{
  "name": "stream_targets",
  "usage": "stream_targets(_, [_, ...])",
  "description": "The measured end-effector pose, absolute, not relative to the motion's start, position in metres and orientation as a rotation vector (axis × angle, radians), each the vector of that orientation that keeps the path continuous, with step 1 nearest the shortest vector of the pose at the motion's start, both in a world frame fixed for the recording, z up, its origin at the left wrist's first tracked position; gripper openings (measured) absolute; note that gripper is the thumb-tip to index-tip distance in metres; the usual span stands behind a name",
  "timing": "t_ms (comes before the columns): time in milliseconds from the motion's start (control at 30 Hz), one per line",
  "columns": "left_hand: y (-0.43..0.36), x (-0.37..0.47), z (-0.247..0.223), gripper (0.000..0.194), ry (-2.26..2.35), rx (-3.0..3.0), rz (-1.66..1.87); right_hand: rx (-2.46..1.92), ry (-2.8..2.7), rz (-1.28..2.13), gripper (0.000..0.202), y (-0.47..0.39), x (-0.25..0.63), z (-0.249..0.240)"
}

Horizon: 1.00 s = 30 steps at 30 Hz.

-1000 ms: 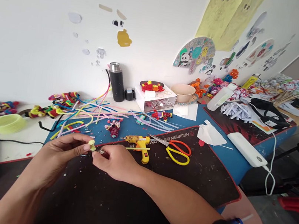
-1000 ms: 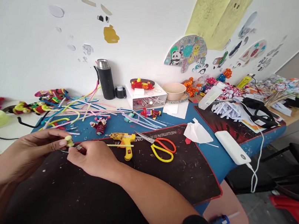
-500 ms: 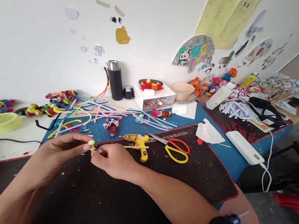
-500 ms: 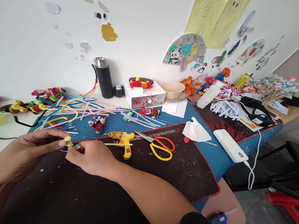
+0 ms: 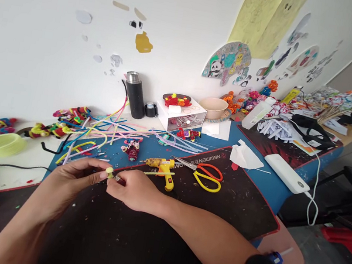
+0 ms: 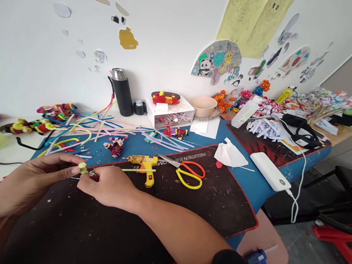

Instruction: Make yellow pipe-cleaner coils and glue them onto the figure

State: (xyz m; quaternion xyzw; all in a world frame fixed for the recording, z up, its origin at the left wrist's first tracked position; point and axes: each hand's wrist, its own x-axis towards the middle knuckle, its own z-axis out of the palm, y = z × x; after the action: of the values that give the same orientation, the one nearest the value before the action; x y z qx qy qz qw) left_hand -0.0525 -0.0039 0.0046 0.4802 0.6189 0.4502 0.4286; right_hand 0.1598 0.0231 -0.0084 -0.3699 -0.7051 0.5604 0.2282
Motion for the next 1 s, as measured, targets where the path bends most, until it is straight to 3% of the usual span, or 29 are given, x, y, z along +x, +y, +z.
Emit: stream_targets(1000, [-0.0040,-0.0521,0.0071,0.057,1.592,1.204,1.089,-1.062,-1.942,1.615,0.035,0.0236,0.1599,-0.0069])
